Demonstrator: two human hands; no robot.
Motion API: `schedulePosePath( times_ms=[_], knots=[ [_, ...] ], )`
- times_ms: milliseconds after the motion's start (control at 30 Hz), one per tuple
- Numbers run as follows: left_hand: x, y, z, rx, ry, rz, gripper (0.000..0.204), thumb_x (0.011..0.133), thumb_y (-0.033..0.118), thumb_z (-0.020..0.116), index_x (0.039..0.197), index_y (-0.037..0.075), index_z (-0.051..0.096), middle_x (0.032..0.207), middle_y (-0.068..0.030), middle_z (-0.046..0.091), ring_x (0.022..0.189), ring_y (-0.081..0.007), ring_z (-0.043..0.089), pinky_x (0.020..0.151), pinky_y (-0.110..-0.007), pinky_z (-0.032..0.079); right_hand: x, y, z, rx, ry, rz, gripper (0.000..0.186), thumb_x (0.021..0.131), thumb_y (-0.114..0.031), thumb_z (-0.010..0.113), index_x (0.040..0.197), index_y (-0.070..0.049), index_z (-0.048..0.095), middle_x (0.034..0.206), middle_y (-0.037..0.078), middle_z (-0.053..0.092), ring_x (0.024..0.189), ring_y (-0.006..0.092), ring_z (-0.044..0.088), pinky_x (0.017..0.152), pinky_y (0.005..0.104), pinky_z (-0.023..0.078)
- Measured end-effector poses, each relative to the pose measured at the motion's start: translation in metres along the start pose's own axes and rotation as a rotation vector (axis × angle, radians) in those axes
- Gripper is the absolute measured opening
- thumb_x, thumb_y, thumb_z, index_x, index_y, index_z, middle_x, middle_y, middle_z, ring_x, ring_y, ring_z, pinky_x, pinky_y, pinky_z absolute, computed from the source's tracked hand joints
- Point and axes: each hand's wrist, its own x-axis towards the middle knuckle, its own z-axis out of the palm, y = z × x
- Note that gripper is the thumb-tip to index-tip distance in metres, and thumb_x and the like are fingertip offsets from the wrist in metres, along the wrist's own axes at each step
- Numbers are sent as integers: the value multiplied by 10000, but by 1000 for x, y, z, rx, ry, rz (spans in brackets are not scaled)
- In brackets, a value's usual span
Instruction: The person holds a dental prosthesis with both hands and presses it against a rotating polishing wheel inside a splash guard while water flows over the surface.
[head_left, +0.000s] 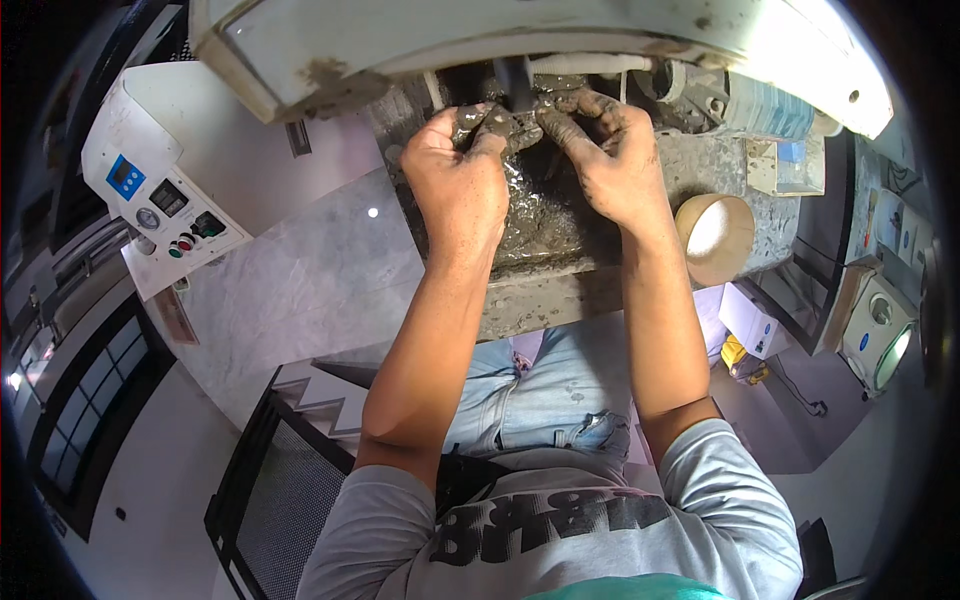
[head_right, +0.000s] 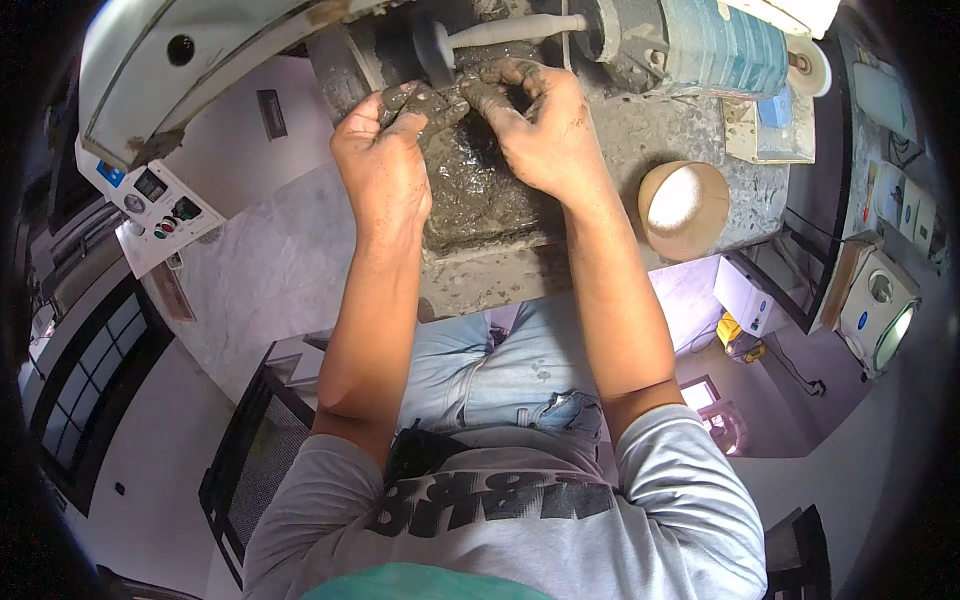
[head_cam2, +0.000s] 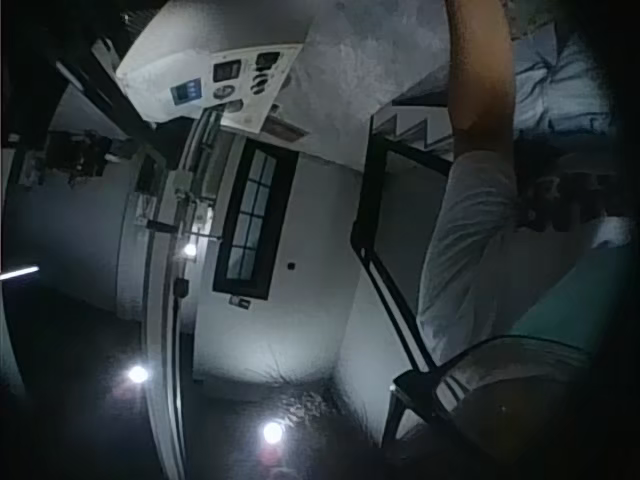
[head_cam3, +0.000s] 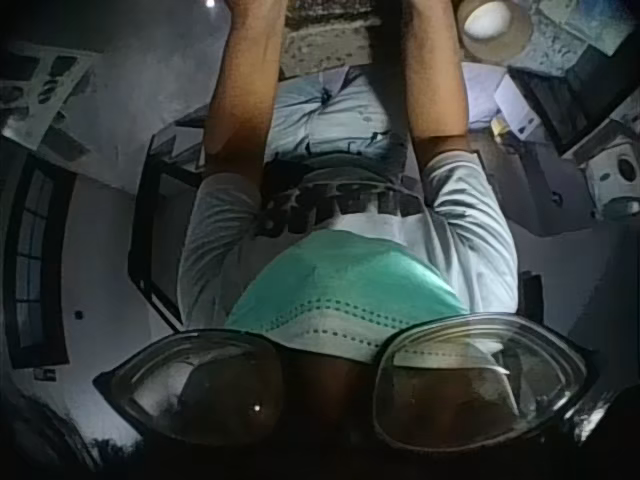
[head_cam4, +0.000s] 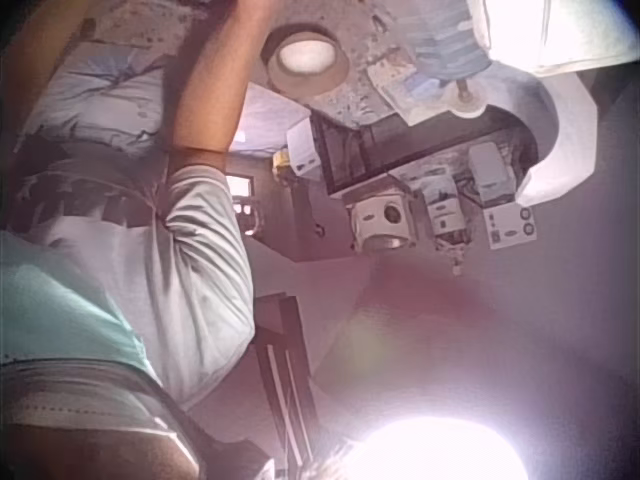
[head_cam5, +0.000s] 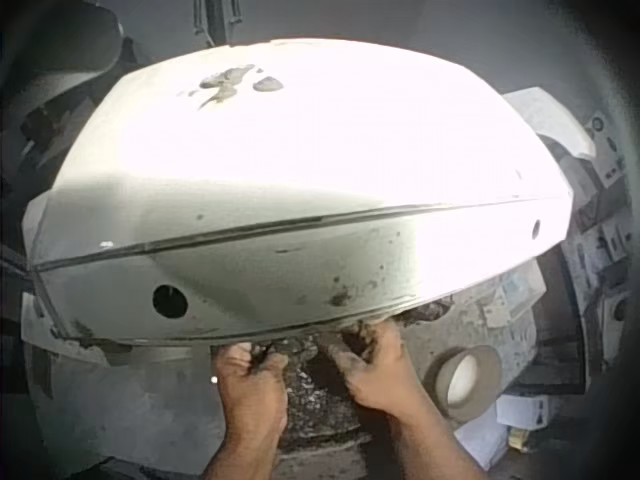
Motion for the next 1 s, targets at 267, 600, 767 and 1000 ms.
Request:
schedulePosePath(
  times_ms=[267, 600, 767, 1000],
  knots=[
    [1, 0, -1, 20, 1, -3, 113, 781, -121, 577, 829, -43, 644, 727, -2, 605, 611, -38, 487, 537, -190, 372, 0, -3, 0, -26, -24, 73, 217, 817, -84, 632, 982, 55, 658, 855, 149, 699, 776, 145, 628, 726, 298, 494],
    [2, 0, -1, 22, 4, 6, 85, 794, -108, 601, 837, -49, 645, 737, -10, 613, 617, -43, 497, 541, -192, 381, 0, -4, 1, -3, -20, 48, 196, 816, -61, 625, 975, 48, 661, 876, 130, 700, 806, 136, 626, 753, 297, 490],
    [3, -3, -2, 1, -9, 5, 95, 787, -115, 591, 829, -51, 647, 731, -7, 610, 614, -44, 494, 537, -194, 379, 0, -7, -1, -1, -41, 57, 190, 817, -57, 625, 971, 47, 662, 872, 118, 700, 796, 125, 615, 750, 288, 486],
    [4, 0, -2, -16, -1, -25, 108, 776, -120, 584, 827, -48, 647, 725, -5, 609, 608, -45, 497, 541, -197, 390, 0, -11, 0, -102, -41, 103, 196, 815, -70, 636, 969, 48, 665, 879, 125, 702, 803, 128, 616, 759, 287, 486]
  ],
)
